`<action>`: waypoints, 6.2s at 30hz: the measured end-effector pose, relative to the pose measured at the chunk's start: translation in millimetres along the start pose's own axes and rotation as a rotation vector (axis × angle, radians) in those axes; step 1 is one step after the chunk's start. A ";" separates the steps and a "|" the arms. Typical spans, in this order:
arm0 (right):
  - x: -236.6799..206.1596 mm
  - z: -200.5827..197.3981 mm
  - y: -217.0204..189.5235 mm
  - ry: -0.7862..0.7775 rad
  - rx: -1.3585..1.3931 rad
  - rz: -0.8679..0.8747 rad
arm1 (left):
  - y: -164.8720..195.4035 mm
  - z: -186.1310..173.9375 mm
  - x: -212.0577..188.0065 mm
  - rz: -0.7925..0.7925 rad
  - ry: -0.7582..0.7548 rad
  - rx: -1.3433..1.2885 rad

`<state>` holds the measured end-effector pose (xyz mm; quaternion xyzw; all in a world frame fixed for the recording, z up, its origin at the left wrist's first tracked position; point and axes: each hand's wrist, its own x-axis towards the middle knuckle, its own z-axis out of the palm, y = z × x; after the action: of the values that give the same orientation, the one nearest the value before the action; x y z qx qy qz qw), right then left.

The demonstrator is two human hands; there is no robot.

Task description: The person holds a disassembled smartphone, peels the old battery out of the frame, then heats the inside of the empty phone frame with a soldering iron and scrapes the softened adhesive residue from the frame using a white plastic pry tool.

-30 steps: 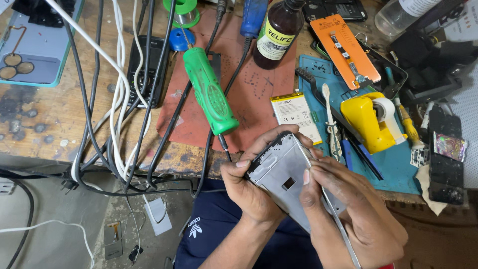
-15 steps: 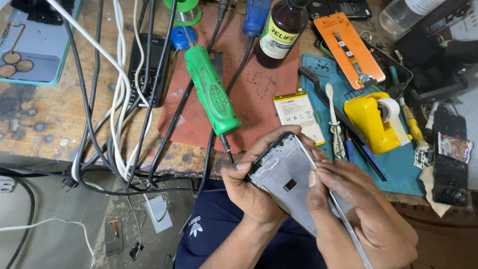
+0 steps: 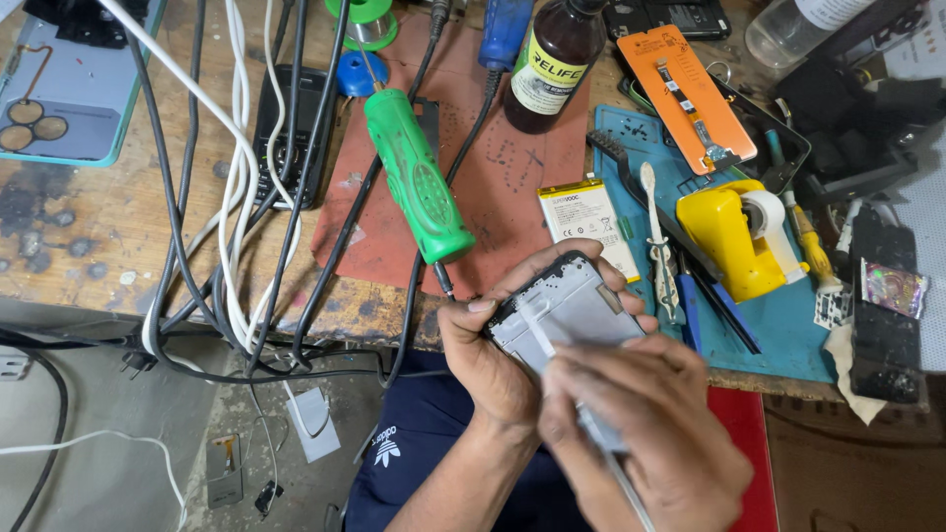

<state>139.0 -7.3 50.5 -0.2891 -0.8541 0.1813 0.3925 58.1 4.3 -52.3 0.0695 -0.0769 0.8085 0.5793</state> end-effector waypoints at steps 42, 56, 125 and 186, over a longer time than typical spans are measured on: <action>-16.2 -11.5 26.9 0.052 -0.052 -0.004 | -1.5 6.8 -2.3 0.017 0.071 0.194; -33.5 -34.2 46.5 -0.044 0.041 0.096 | 4.4 7.8 -3.0 -0.025 0.081 0.131; -4.6 19.0 30.9 0.191 -0.130 0.047 | -8.9 -9.3 8.7 0.254 -0.003 0.033; -9.3 11.8 24.8 -0.005 -0.376 -0.234 | -5.6 -5.1 16.4 0.284 -0.061 0.013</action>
<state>143.4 4.8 24.6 -0.2555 -0.9017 -0.0270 0.3478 58.1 22.4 -53.7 0.0864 -0.0982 0.8803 0.4561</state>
